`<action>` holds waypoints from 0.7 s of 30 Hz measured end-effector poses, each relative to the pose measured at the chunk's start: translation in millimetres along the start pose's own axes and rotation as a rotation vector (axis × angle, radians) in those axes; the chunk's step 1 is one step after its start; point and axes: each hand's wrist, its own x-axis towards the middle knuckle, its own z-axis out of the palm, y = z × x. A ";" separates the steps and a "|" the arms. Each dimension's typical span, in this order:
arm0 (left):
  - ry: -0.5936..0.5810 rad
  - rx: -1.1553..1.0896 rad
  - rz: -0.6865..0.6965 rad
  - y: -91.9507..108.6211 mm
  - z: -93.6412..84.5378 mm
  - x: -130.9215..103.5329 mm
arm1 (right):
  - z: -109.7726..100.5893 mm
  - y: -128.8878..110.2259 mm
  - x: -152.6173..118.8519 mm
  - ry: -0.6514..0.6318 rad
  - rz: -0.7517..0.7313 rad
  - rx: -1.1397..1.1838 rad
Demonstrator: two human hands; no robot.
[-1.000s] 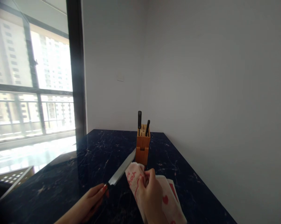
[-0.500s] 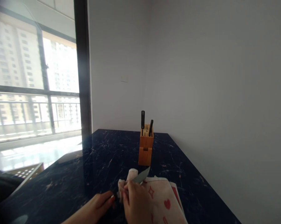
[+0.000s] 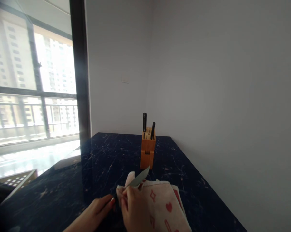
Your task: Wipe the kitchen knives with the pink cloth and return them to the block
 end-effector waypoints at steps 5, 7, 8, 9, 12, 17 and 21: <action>-0.039 -0.035 -0.039 -8.8 0.0 5.3 | -2.3 4.5 2.7 0.034 0.042 -0.079; -0.058 -0.058 -0.079 -11.4 0.7 7.3 | -2.4 6.1 2.6 0.044 0.080 -0.075; -0.073 -0.077 -0.098 -12.7 1.4 8.1 | -1.9 5.8 2.0 0.028 0.070 -0.052; -0.087 -0.105 -0.118 -14.1 2.2 8.7 | -1.2 4.8 1.2 0.003 0.042 -0.024; -0.094 -0.223 -0.163 -18.8 4.8 9.6 | -1.2 2.2 -0.3 -0.040 -0.044 0.006; -0.121 -0.307 -0.170 -23.3 5.6 9.9 | -9.3 8.3 3.2 0.071 0.089 -0.100; -0.110 -0.328 -0.189 -22.9 6.1 10.1 | -8.9 5.8 2.2 -0.005 -0.019 -0.071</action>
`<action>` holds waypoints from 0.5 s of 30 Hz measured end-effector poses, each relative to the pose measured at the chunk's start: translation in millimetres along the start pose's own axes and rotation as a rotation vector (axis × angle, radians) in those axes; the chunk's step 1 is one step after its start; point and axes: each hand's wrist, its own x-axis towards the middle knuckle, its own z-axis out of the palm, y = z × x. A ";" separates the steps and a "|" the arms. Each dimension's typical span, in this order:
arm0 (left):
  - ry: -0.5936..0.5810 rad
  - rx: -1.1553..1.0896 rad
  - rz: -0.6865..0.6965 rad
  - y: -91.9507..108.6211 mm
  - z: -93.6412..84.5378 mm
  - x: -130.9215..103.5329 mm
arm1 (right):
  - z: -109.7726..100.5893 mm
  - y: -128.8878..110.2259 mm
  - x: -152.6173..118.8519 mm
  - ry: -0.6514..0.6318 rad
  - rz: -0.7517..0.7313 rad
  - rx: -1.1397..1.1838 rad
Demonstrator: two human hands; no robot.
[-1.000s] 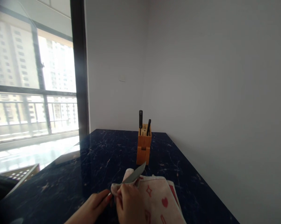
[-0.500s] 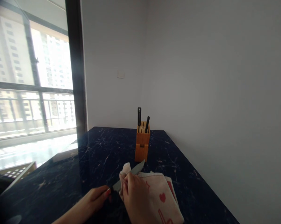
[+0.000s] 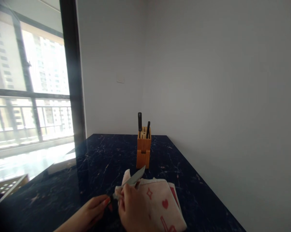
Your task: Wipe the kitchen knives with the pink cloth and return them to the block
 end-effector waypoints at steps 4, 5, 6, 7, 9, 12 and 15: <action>0.010 -0.006 -0.001 -0.2 1.6 -0.9 | 0.9 1.7 0.5 0.020 0.030 0.022; 0.008 -0.004 0.004 0.0 1.8 -1.3 | 0.9 4.2 1.0 0.051 0.093 0.037; 0.004 0.002 0.013 0.5 1.8 -1.7 | 1.2 6.6 1.3 0.075 0.149 0.055; -0.004 0.014 0.020 1.4 1.6 -2.2 | 1.8 8.3 1.4 0.089 0.181 0.073; -0.013 0.059 0.042 4.3 0.8 -3.3 | 4.0 8.7 0.5 0.063 0.151 0.103; -0.025 0.137 0.076 8.1 -0.7 -4.5 | 6.7 5.6 -0.5 -0.008 0.011 0.111; -0.022 0.170 0.074 5.4 -0.6 -3.2 | 4.6 10.6 1.7 0.023 0.095 0.120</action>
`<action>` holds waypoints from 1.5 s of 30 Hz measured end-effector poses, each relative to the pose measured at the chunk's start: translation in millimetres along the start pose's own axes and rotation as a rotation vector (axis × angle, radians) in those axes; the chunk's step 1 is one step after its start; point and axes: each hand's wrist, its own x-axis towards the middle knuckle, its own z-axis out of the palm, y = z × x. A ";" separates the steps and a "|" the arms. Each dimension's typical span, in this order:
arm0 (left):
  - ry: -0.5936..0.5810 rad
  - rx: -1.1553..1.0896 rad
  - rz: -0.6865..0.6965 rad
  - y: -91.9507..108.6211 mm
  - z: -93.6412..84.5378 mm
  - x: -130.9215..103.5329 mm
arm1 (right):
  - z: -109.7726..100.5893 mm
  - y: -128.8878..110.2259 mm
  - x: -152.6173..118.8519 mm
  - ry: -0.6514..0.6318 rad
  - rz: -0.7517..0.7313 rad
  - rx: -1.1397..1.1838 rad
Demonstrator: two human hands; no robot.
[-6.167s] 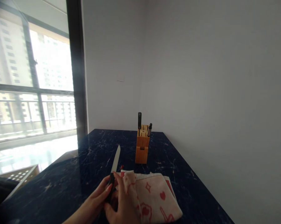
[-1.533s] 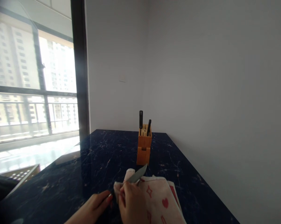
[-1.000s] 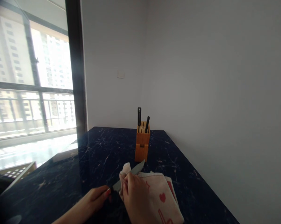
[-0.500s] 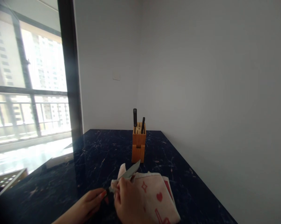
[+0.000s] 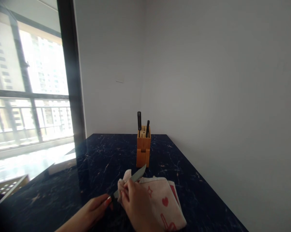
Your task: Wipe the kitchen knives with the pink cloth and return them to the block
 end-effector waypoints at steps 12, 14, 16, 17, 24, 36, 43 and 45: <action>-0.006 0.241 0.079 9.0 -4.0 -5.2 | -5.3 13.1 4.8 0.093 0.121 -0.040; -0.011 0.275 0.082 11.4 -4.6 -6.2 | -12.1 24.8 9.6 0.163 0.232 -0.059; -0.012 0.302 0.085 11.3 -4.6 -5.9 | -17.8 36.4 13.6 0.207 0.311 -0.084; -0.014 0.311 0.085 10.6 -4.6 -5.6 | -19.3 40.4 14.8 0.216 0.327 -0.093; -0.023 0.310 0.087 7.3 -4.3 -5.4 | -16.8 43.1 14.4 0.168 0.244 -0.088; -0.051 0.187 0.003 5.1 -3.2 -1.4 | -23.5 61.8 17.4 0.176 0.291 -0.030; -0.046 0.054 -0.043 4.3 -0.3 0.0 | -27.3 53.6 16.9 0.180 0.244 -0.091; -0.043 0.023 -0.047 2.1 0.6 0.3 | -22.1 44.4 14.7 0.138 0.182 -0.105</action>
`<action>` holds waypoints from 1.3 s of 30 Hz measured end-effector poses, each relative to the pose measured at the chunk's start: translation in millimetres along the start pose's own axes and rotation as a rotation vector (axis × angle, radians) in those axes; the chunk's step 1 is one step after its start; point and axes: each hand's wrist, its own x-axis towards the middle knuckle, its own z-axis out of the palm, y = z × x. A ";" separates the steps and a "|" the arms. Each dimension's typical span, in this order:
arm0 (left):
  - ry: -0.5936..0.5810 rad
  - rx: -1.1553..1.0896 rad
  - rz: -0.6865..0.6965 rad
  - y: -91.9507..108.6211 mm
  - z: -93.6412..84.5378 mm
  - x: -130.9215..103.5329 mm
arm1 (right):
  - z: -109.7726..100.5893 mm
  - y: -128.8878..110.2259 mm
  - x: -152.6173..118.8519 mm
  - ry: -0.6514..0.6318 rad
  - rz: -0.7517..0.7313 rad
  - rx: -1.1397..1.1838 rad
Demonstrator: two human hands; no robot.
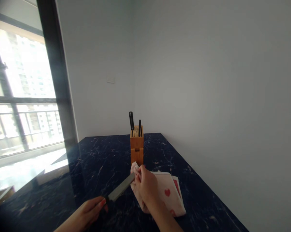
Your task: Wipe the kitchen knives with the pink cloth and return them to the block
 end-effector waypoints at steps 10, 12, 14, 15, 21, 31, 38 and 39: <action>0.023 -0.037 -0.002 1.7 0.4 -1.5 | 4.4 -11.6 -4.9 -0.018 -0.023 -0.030; 0.027 -0.032 -0.018 2.1 0.1 -1.7 | 6.1 -19.5 -10.2 -0.076 -0.099 0.007; 0.022 -0.026 -0.019 0.3 -0.2 -1.3 | 9.2 -29.3 -16.2 -0.132 -0.209 0.032; 0.018 -0.021 -0.014 -0.8 -0.4 -0.9 | 10.4 -33.0 -18.0 -0.143 -0.236 0.029; -0.018 0.070 0.010 4.2 -3.0 -1.5 | 9.6 -30.8 -14.4 -0.050 -0.076 -0.080; -0.023 0.192 0.040 17.7 -6.0 -6.9 | 4.2 -22.9 -9.2 0.011 -0.092 -0.138; -0.017 0.199 0.056 9.6 -4.9 -6.6 | -3.2 1.1 5.0 0.032 0.061 -0.124; -0.011 0.199 0.056 8.4 -4.6 -6.3 | -0.7 -5.3 0.8 0.007 0.003 -0.119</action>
